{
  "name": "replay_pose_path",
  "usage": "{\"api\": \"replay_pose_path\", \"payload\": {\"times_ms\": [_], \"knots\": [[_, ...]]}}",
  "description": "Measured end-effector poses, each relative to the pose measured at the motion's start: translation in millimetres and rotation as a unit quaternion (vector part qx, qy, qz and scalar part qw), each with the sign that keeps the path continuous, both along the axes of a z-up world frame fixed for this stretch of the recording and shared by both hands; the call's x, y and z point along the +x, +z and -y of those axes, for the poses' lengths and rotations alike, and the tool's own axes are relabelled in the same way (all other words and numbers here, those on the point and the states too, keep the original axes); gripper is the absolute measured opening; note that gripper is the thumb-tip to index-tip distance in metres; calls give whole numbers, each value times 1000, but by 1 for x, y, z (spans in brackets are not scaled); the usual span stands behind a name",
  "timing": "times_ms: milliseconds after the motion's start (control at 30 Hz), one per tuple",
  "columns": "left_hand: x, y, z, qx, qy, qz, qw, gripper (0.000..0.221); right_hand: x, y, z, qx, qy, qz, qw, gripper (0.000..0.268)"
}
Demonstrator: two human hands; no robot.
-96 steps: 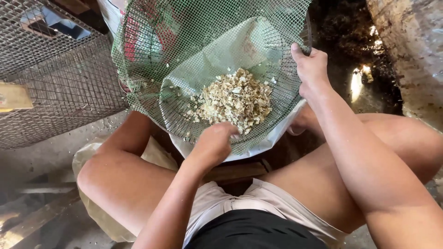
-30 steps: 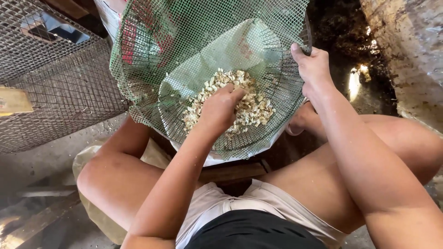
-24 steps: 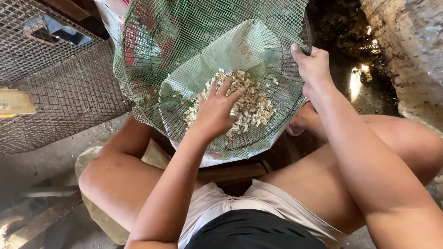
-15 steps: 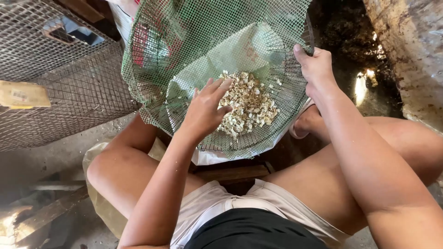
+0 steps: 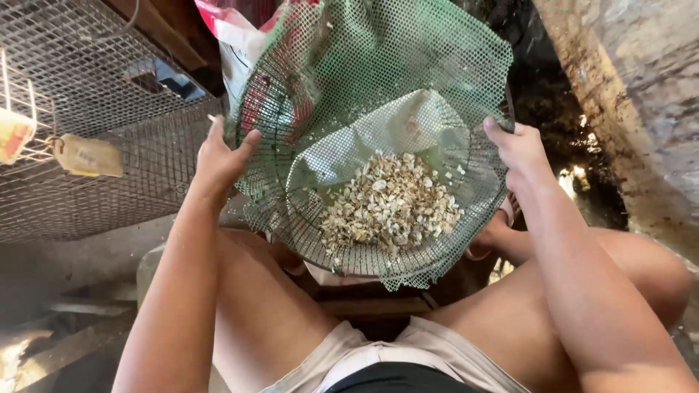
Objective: Sorting and sifting seeds or husks using a mesh sieve and hands in an agricultural setting.
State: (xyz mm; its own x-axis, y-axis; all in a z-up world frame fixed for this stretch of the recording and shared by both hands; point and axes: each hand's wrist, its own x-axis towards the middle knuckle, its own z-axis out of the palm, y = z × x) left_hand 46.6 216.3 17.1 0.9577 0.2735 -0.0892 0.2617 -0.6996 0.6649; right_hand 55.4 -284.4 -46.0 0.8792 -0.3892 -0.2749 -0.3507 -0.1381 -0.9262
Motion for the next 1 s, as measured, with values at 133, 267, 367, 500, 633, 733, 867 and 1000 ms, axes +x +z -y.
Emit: {"api": "replay_pose_path", "payload": {"times_ms": [133, 267, 367, 500, 633, 733, 867, 1000], "knots": [[24, -56, 16, -105, 63, -33, 992, 75, -3, 4, -4, -16, -4, -21, 1000, 27], [37, -90, 18, -148, 99, -70, 982, 60, -12, 44, -38, -15, -14, -55, 998, 26], [42, -104, 20, -132, 105, -90, 982, 57, 1, 18, -36, -34, 11, -67, 997, 28], [74, -184, -22, -18, 58, -77, 995, 68, 14, -8, -33, -82, 48, -69, 993, 34], [66, -142, 8, -27, 83, -86, 992, 64, 18, -22, -30, -89, 51, -82, 991, 43], [57, -118, 28, -37, 129, -95, 986, 67, 20, -35, -28, -82, 52, -113, 989, 56], [72, -105, 37, -138, 208, -120, 961, 65, 33, -27, -39, -55, 22, -150, 987, 59], [79, -88, 41, -218, 251, -139, 933, 57, 37, -12, -50, -40, 30, -172, 984, 35]]}}
